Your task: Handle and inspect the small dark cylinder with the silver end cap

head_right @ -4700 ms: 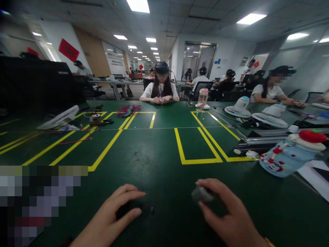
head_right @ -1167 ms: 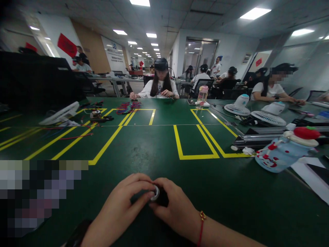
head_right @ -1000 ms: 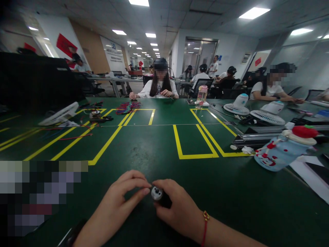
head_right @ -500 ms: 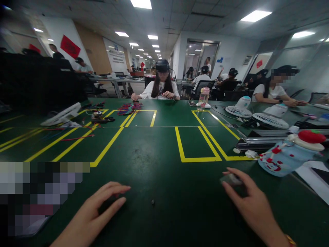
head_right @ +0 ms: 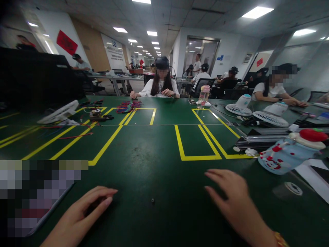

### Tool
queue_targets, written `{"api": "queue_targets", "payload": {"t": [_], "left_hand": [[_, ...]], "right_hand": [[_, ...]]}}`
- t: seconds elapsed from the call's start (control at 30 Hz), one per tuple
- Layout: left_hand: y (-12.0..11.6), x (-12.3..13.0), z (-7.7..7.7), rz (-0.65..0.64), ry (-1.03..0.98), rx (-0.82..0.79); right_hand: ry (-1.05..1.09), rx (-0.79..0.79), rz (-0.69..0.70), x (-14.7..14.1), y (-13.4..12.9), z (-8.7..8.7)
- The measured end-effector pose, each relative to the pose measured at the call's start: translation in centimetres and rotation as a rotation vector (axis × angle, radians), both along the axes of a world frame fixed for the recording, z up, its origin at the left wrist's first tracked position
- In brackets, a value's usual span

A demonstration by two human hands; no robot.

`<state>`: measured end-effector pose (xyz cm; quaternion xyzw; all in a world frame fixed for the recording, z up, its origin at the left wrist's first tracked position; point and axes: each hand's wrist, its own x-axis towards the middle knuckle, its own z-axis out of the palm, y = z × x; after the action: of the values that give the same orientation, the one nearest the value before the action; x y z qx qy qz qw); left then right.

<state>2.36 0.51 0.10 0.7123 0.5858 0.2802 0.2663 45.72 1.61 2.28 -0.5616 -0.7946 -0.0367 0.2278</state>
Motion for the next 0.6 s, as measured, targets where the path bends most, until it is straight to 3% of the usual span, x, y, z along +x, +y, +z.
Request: {"api": "queue_targets", "payload": {"t": [0.07, 0.13, 0.23, 0.33, 0.5, 0.6], "left_hand": [[0.0, -0.1, -0.1, -0.001, 0.010, -0.015], [-0.1, -0.1, 0.0, 0.008, 0.016, -0.011], [-0.2, 0.0, 0.1, 0.015, 0.017, 0.018], [-0.2, 0.2, 0.2, 0.004, 0.019, 0.043], [-0.2, 0.3, 0.1, -0.009, 0.021, 0.046], [-0.3, 0.3, 0.1, -0.007, 0.025, 0.039]], "right_hand": [[0.029, -0.245, 0.220, -7.1, 0.6, 0.2], [0.071, -0.341, 0.353, -12.1, 1.2, 0.3], [0.104, -0.346, 0.403, -14.4, 1.8, 0.5], [0.130, -0.340, 0.311, -11.6, 1.8, 0.7], [0.100, -0.349, 0.105, -2.5, 0.4, -0.3], [0.124, -0.148, -0.150, 3.9, -0.9, -0.8]]}}
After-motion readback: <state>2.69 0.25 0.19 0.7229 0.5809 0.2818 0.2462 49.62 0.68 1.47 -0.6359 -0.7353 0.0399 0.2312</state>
